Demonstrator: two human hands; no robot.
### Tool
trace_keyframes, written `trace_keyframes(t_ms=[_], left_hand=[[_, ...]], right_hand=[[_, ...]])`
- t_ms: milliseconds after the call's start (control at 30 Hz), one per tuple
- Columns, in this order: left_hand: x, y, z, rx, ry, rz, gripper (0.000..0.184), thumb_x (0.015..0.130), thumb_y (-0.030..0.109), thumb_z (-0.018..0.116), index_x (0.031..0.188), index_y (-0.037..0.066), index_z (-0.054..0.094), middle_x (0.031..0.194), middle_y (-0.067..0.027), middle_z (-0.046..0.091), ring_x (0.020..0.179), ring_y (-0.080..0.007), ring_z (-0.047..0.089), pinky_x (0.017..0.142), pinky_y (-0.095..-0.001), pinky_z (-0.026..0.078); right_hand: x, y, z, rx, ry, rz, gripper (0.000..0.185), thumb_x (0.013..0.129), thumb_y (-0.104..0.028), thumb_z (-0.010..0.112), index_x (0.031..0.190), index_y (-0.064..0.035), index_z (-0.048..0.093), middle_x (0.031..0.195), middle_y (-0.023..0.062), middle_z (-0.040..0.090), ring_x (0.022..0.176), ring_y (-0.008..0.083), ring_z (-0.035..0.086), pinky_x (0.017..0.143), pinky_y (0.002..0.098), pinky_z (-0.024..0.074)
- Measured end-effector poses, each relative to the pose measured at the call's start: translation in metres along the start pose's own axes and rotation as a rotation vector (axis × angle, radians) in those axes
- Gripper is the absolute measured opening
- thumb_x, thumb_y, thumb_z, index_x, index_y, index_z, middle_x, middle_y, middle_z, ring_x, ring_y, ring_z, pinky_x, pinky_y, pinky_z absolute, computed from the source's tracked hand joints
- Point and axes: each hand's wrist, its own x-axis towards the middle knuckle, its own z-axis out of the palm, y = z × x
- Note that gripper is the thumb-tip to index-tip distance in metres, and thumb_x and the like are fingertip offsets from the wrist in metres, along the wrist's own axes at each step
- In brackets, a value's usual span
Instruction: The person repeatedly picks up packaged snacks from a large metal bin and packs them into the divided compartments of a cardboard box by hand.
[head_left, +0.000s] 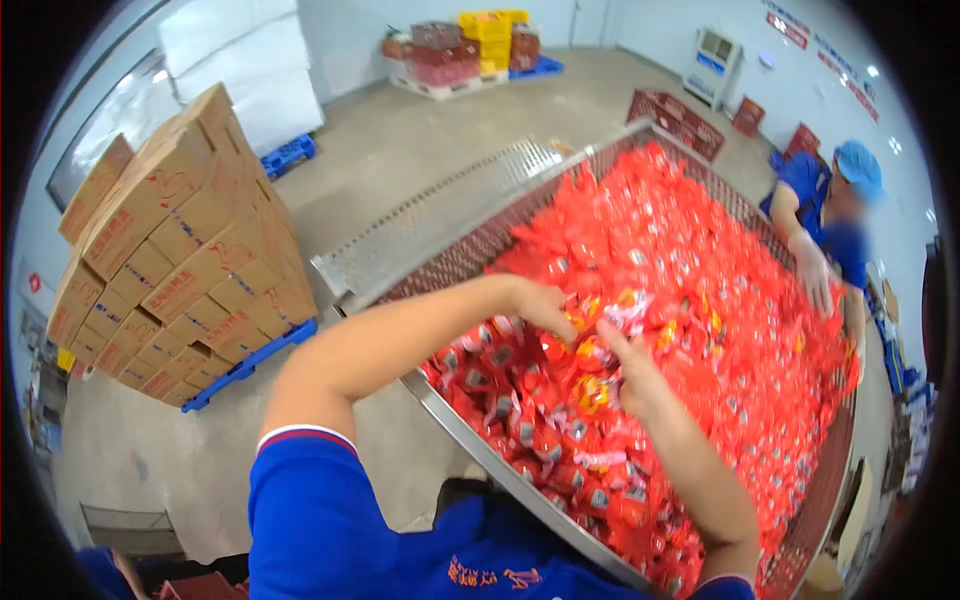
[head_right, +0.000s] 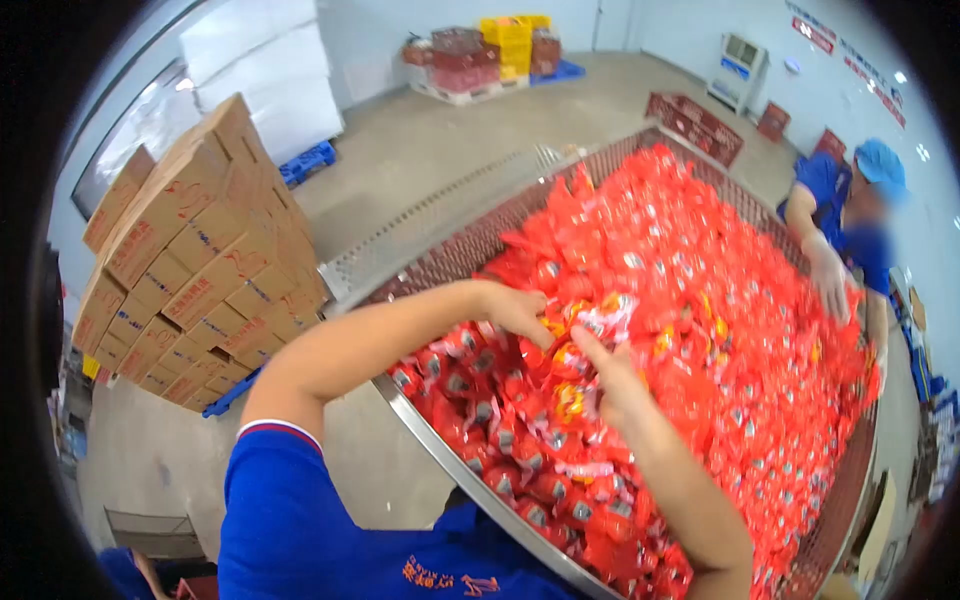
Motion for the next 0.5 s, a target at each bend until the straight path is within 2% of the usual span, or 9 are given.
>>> trace_keyframes(t_ms=[33, 133, 200, 300, 367, 400, 433, 467, 500], left_hand=[[-0.010, 0.015, 0.005, -0.114, -0.132, -0.036, 0.060, 0.076, 0.039, 0.076, 0.122, 0.002, 0.064, 0.113, -0.0069, 0.068, 0.100, -0.0180, 0.062, 0.089, -0.0331, 0.049], [0.010, 0.015, 0.030, -0.105, -0.396, 0.139, 0.065, 0.080, 0.038, 0.075, 0.132, 0.003, 0.059, 0.127, -0.0109, 0.063, 0.108, -0.0210, 0.058, 0.093, -0.0325, 0.048], [-0.008, 0.043, 0.027, 0.167, -0.323, 0.236, 0.067, 0.084, 0.038, 0.075, 0.139, 0.004, 0.055, 0.140, -0.0129, 0.054, 0.118, -0.0220, 0.054, 0.094, -0.0326, 0.047], [-0.008, 0.037, 0.038, 0.106, -0.322, 0.433, 0.066, 0.087, 0.038, 0.075, 0.140, 0.005, 0.054, 0.141, -0.0119, 0.053, 0.120, -0.0199, 0.052, 0.094, -0.0332, 0.048], [-0.013, 0.040, 0.034, 0.050, -0.364, 0.428, 0.067, 0.088, 0.039, 0.075, 0.141, 0.005, 0.052, 0.141, -0.0120, 0.053, 0.122, -0.0191, 0.052, 0.094, -0.0334, 0.048], [-0.012, 0.040, 0.032, -0.024, -0.392, 0.344, 0.066, 0.088, 0.037, 0.075, 0.141, 0.005, 0.052, 0.139, -0.0121, 0.054, 0.121, -0.0186, 0.053, 0.094, -0.0332, 0.048], [-0.015, 0.045, 0.028, -0.095, -0.416, 0.259, 0.064, 0.089, 0.035, 0.075, 0.142, 0.006, 0.052, 0.138, -0.0122, 0.056, 0.120, -0.0180, 0.053, 0.094, -0.0329, 0.048], [-0.024, 0.050, 0.022, -0.195, -0.465, 0.100, 0.062, 0.090, 0.036, 0.073, 0.140, 0.005, 0.053, 0.132, -0.0115, 0.060, 0.119, -0.0178, 0.056, 0.097, -0.0343, 0.048], [-0.026, 0.050, 0.017, -0.193, -0.476, 0.103, 0.062, 0.090, 0.036, 0.073, 0.140, 0.005, 0.053, 0.132, -0.0115, 0.060, 0.119, -0.0178, 0.056, 0.097, -0.0343, 0.048]], right_hand=[[-0.013, -0.010, -0.007, -0.052, -0.039, 0.016, 0.080, 0.086, -0.019, 0.080, 0.145, -0.0107, 0.026, 0.134, 0.0133, 0.054, 0.115, 0.0257, 0.061, 0.089, 0.0446, 0.0569], [-0.048, -0.027, -0.031, -0.311, -0.045, 0.086, 0.084, 0.085, -0.015, 0.079, 0.150, -0.0111, 0.026, 0.136, 0.0112, 0.054, 0.118, 0.0218, 0.059, 0.094, 0.0445, 0.0549], [-0.067, -0.032, -0.054, -0.357, -0.076, 0.134, 0.084, 0.084, -0.013, 0.079, 0.150, -0.0102, 0.027, 0.138, 0.0117, 0.053, 0.118, 0.0211, 0.059, 0.094, 0.0438, 0.0547], [-0.102, -0.054, -0.058, -0.517, -0.131, 0.210, 0.089, 0.082, -0.013, 0.079, 0.153, -0.0101, 0.026, 0.139, 0.0125, 0.051, 0.117, 0.0192, 0.059, 0.093, 0.0394, 0.0543], [-0.115, -0.056, -0.063, -0.808, -0.100, 0.189, 0.092, 0.082, -0.012, 0.077, 0.156, -0.0154, 0.023, 0.133, 0.0089, 0.054, 0.099, 0.0146, 0.063, 0.069, 0.0273, 0.0551], [-0.116, -0.048, -0.079, -0.899, -0.191, 0.047, 0.089, 0.082, -0.019, 0.078, 0.156, -0.0135, 0.027, 0.142, 0.0162, 0.048, 0.116, 0.0228, 0.060, 0.085, 0.0348, 0.0556], [-0.121, -0.046, -0.082, -0.887, -0.174, 0.054, 0.089, 0.082, -0.019, 0.078, 0.156, -0.0135, 0.027, 0.142, 0.0162, 0.048, 0.116, 0.0228, 0.060, 0.085, 0.0348, 0.0556], [-0.127, -0.047, -0.082, -1.126, -0.170, -0.063, 0.087, 0.083, -0.023, 0.078, 0.154, -0.0126, 0.031, 0.142, 0.0188, 0.046, 0.122, 0.0268, 0.056, 0.094, 0.0381, 0.0512], [-0.131, -0.048, -0.082, -1.368, -0.170, -0.184, 0.084, 0.083, -0.027, 0.078, 0.153, -0.0116, 0.034, 0.143, 0.0214, 0.045, 0.128, 0.0308, 0.052, 0.103, 0.0414, 0.0468]])
